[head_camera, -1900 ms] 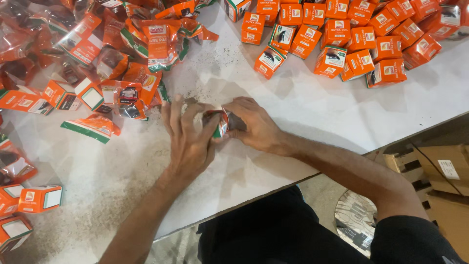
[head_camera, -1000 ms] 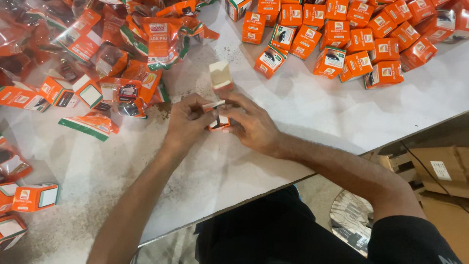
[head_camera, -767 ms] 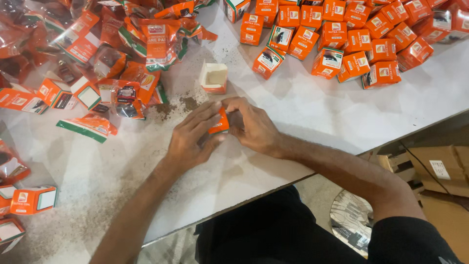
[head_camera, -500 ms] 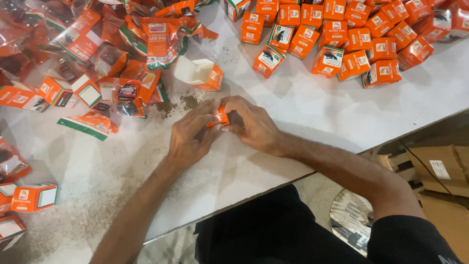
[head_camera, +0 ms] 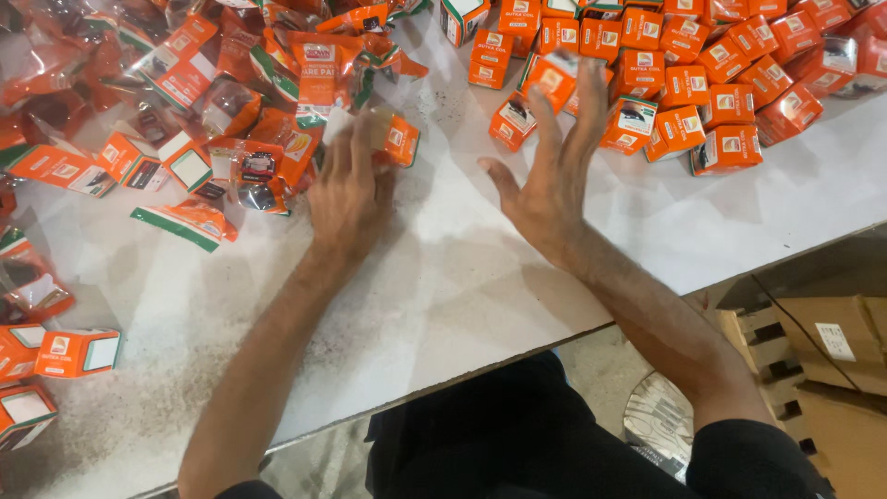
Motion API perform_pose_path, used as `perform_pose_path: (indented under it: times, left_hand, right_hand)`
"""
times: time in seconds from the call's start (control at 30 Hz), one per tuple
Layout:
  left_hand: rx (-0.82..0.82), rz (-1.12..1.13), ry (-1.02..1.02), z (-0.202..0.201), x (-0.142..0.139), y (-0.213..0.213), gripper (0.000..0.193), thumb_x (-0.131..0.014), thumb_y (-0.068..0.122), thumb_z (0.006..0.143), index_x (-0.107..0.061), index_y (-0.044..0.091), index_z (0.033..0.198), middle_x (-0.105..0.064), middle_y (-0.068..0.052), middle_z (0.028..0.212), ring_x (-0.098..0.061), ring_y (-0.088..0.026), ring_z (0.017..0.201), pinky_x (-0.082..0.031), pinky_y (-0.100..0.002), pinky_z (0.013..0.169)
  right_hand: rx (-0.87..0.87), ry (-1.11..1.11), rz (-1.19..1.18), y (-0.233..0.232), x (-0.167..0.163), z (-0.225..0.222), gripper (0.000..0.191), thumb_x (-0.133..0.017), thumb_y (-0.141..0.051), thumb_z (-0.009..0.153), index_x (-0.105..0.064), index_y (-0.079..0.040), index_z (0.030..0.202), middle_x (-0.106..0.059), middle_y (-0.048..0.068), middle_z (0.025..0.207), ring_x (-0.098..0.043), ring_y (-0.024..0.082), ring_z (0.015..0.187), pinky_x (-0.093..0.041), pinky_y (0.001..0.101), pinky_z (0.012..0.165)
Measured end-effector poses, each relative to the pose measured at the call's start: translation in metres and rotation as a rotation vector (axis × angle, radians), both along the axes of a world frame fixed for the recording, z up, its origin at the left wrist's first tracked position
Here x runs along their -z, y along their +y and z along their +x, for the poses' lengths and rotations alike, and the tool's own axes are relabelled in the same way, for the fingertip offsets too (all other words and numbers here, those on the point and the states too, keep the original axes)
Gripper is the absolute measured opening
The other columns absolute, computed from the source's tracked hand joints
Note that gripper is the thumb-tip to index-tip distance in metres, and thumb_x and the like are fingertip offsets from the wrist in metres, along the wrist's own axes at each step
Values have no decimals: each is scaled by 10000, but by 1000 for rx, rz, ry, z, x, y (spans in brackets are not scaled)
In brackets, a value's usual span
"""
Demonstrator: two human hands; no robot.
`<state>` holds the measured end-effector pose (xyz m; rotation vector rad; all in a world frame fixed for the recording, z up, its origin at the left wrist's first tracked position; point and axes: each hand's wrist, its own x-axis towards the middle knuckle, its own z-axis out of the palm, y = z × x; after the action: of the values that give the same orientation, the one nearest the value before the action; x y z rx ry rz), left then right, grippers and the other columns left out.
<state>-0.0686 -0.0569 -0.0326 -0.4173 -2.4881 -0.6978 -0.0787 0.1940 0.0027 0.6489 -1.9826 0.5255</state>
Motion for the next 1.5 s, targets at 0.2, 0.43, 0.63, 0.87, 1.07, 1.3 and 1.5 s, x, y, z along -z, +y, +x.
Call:
perform_pose_path:
  times: [0.2, 0.43, 0.63, 0.87, 1.07, 1.3, 1.5]
  left_hand:
    - [441, 83, -3, 36, -30, 6, 446, -643, -82, 835, -562, 6, 1264, -625, -210, 1266, -638, -399, 1157, -572, -465, 932]
    - [-194, -159, 4, 8, -8, -68, 541, -769, 129, 939, -531, 14, 1411, -584, -244, 1365, -644, -460, 1099, -548, -542, 876]
    - [-367, -135, -238, -51, 9, -90, 617, -812, 222, 832, -521, -43, 1308, -553, -328, 1184, -621, -518, 904, -519, -586, 775]
    - [-202, 49, -155, -66, 0, -137, 368, -864, 117, 936, -582, 33, 1158, -629, -159, 1060, -681, -352, 950, -575, -453, 790]
    - [78, 656, 0, -21, -38, -102, 357, -637, -67, 1115, -407, -12, 1383, -515, -78, 1116, -677, -191, 992, -611, -303, 808]
    - [275, 430, 258, 56, -21, 25, 350, -733, -116, 952, -411, 22, 954, -611, -243, 1309, -711, -255, 1023, -613, -367, 772]
    - [379, -131, 482, 51, -7, 47, 318, -815, -17, 822, -536, -16, 973, -651, -239, 1192, -678, -405, 1098, -579, -509, 907]
  right_hand:
    - [-726, -989, -45, 1, 9, 11, 695, -737, -215, 998, -365, -37, 1557, -575, 226, 1499, -550, 292, 1418, -432, 436, 1182]
    - [-585, -1083, -142, -27, 40, 23, 615, -802, -154, 870, -440, -55, 1357, -641, 157, 1268, -657, 300, 1178, -557, 394, 960]
    - [-638, -1082, -129, -17, 43, 22, 570, -793, -156, 893, -453, -75, 1343, -656, 144, 1248, -686, 297, 1163, -570, 403, 952]
    - [-713, -1071, -106, -1, 35, 8, 599, -801, -155, 909, -456, -57, 1389, -644, 143, 1265, -670, 311, 1181, -562, 423, 976]
    - [-718, -1023, -89, 7, 38, -13, 612, -813, -174, 852, -560, -46, 1394, -675, 146, 1283, -669, 307, 1182, -560, 413, 989]
    - [-577, -879, -15, 6, 45, -4, 720, -964, -302, 642, -639, -41, 1229, -722, 136, 1124, -674, 345, 1070, -542, 447, 907]
    - [-547, -839, -43, 11, 46, 8, 730, -987, -294, 589, -639, -54, 1185, -715, 149, 1085, -695, 356, 1017, -562, 426, 865]
